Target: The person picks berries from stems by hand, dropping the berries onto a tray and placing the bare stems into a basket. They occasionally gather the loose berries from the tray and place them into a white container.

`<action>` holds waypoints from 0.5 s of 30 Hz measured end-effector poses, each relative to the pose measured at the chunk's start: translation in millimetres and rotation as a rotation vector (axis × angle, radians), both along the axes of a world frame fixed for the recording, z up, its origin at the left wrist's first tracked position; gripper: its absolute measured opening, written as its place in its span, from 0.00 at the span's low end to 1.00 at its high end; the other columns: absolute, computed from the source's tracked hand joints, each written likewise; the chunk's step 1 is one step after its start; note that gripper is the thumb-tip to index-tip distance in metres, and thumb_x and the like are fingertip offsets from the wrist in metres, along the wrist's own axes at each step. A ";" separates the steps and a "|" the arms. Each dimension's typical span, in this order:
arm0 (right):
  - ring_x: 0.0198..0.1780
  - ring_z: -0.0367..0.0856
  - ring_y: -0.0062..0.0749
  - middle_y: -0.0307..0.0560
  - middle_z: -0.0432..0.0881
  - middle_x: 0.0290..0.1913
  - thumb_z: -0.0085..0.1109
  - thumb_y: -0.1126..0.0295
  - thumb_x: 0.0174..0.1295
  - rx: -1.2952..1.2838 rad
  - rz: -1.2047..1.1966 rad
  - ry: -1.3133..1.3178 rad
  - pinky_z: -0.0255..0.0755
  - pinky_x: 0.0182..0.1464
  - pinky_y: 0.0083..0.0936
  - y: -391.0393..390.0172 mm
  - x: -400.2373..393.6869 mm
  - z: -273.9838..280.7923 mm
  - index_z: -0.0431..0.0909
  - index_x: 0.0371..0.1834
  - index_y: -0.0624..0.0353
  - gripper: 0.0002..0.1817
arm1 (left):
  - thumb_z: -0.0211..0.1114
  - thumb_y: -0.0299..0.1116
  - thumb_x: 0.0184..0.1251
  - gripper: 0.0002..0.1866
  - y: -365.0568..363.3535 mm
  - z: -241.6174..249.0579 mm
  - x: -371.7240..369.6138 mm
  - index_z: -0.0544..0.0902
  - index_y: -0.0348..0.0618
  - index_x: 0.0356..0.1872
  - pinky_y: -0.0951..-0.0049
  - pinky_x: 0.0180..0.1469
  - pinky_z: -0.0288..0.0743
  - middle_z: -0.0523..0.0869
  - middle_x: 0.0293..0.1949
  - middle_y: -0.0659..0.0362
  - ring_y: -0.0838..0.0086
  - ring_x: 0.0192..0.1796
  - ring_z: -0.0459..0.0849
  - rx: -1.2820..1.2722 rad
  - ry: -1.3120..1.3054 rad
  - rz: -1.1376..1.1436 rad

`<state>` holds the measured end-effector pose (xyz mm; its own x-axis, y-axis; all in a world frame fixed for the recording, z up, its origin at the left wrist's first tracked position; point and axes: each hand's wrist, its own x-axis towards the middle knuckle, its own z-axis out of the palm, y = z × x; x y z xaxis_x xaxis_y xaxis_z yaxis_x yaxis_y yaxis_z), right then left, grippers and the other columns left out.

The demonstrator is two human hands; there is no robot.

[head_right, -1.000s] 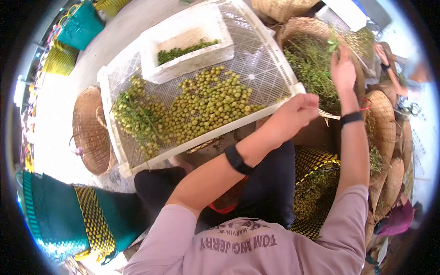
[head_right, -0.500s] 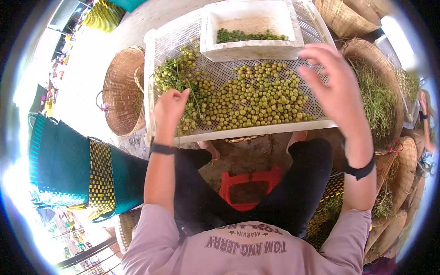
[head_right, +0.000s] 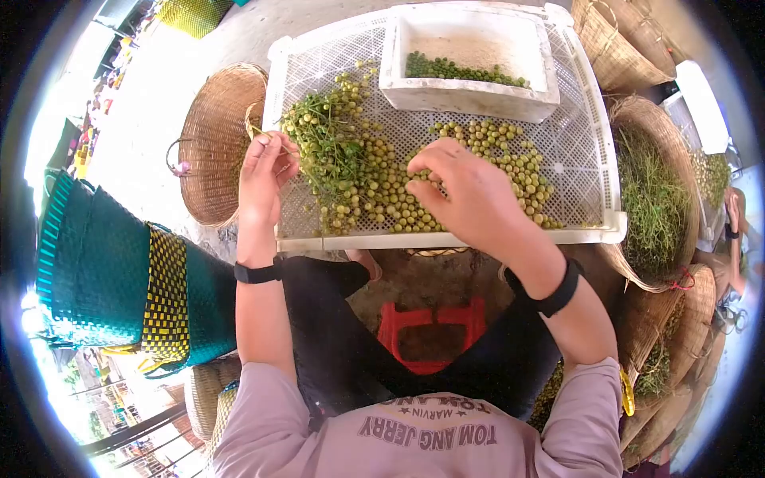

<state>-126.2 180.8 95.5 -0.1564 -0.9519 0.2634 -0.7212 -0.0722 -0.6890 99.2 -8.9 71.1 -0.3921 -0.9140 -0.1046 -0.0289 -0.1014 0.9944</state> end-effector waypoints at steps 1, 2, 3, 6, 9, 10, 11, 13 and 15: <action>0.35 0.81 0.37 0.46 0.78 0.40 0.62 0.68 0.59 0.002 0.015 -0.014 0.74 0.37 0.32 -5.5 5.1 -6.4 0.76 0.38 0.57 0.08 | 0.55 0.37 0.73 0.06 2.0 5.7 -1.2 0.77 0.49 0.43 0.83 0.38 0.74 0.81 0.35 0.66 0.84 0.37 0.79 -0.002 0.081 0.005; 0.33 0.81 0.37 0.46 0.79 0.38 0.60 0.68 0.61 0.010 0.014 -0.097 0.73 0.37 0.31 -10.5 11.2 -11.9 0.77 0.39 0.58 0.07 | 0.56 0.39 0.72 0.09 3.6 8.8 -2.2 0.79 0.47 0.44 0.80 0.41 0.77 0.82 0.35 0.65 0.83 0.38 0.80 0.004 0.142 -0.007; 0.33 0.81 0.37 0.46 0.79 0.38 0.60 0.68 0.61 0.014 0.011 -0.093 0.73 0.37 0.31 -15.6 16.0 -17.1 0.77 0.39 0.58 0.07 | 0.56 0.39 0.72 0.09 7.1 12.9 -5.1 0.79 0.47 0.44 0.80 0.41 0.77 0.82 0.35 0.65 0.83 0.38 0.80 0.008 0.147 -0.009; 0.33 0.79 0.30 0.45 0.80 0.37 0.55 0.67 0.67 0.052 0.001 -0.401 0.72 0.37 0.26 -29.3 29.5 -35.5 0.77 0.46 0.58 0.09 | 0.56 0.40 0.72 0.10 19.7 19.6 -15.3 0.79 0.47 0.45 0.79 0.41 0.78 0.82 0.36 0.65 0.80 0.40 0.80 0.065 0.224 -0.074; 0.36 0.76 0.24 0.40 0.80 0.37 0.51 0.64 0.70 0.108 -0.107 -0.825 0.71 0.39 0.23 -35.6 40.4 -41.9 0.76 0.47 0.61 0.12 | 0.56 0.40 0.73 0.10 32.0 20.4 -24.4 0.78 0.47 0.46 0.79 0.41 0.77 0.82 0.37 0.65 0.80 0.40 0.80 0.116 0.269 -0.156; 0.38 0.73 0.18 0.35 0.78 0.37 0.50 0.63 0.70 0.123 -0.066 -0.958 0.69 0.42 0.20 -36.7 40.9 -36.1 0.76 0.47 0.61 0.13 | 0.56 0.39 0.73 0.10 37.1 19.7 -27.5 0.78 0.47 0.46 0.79 0.41 0.77 0.81 0.37 0.65 0.80 0.40 0.80 0.133 0.278 -0.188; 0.38 0.73 0.18 0.35 0.78 0.37 0.50 0.63 0.70 0.122 -0.076 -0.953 0.69 0.42 0.20 -36.2 39.6 -33.4 0.76 0.47 0.61 0.13 | 0.56 0.39 0.73 0.10 42.4 20.6 -31.3 0.78 0.47 0.46 0.79 0.41 0.77 0.81 0.37 0.65 0.80 0.40 0.80 0.137 0.283 -0.197; 0.38 0.73 0.16 0.34 0.78 0.37 0.53 0.62 0.69 0.245 0.059 -1.199 0.67 0.41 0.16 -33.7 37.4 -29.7 0.77 0.46 0.60 0.13 | 0.52 0.38 0.74 0.09 52.2 23.0 -37.2 0.75 0.47 0.47 0.81 0.40 0.78 0.79 0.36 0.65 0.82 0.39 0.79 0.211 0.272 -0.278; 0.37 0.71 0.13 0.32 0.78 0.37 0.55 0.61 0.68 0.239 0.086 -1.183 0.64 0.38 0.14 -28.8 38.2 -27.8 0.77 0.45 0.58 0.12 | 0.53 0.38 0.74 0.09 56.5 19.3 -40.5 0.75 0.46 0.47 0.80 0.40 0.79 0.78 0.36 0.66 0.82 0.39 0.79 0.214 0.275 -0.307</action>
<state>-87.9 152.0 67.6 -0.1160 -0.9761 -0.1837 0.3650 0.1301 -0.9219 58.7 47.6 90.4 -0.6811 -0.7202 -0.1320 0.1726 -0.3331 0.9270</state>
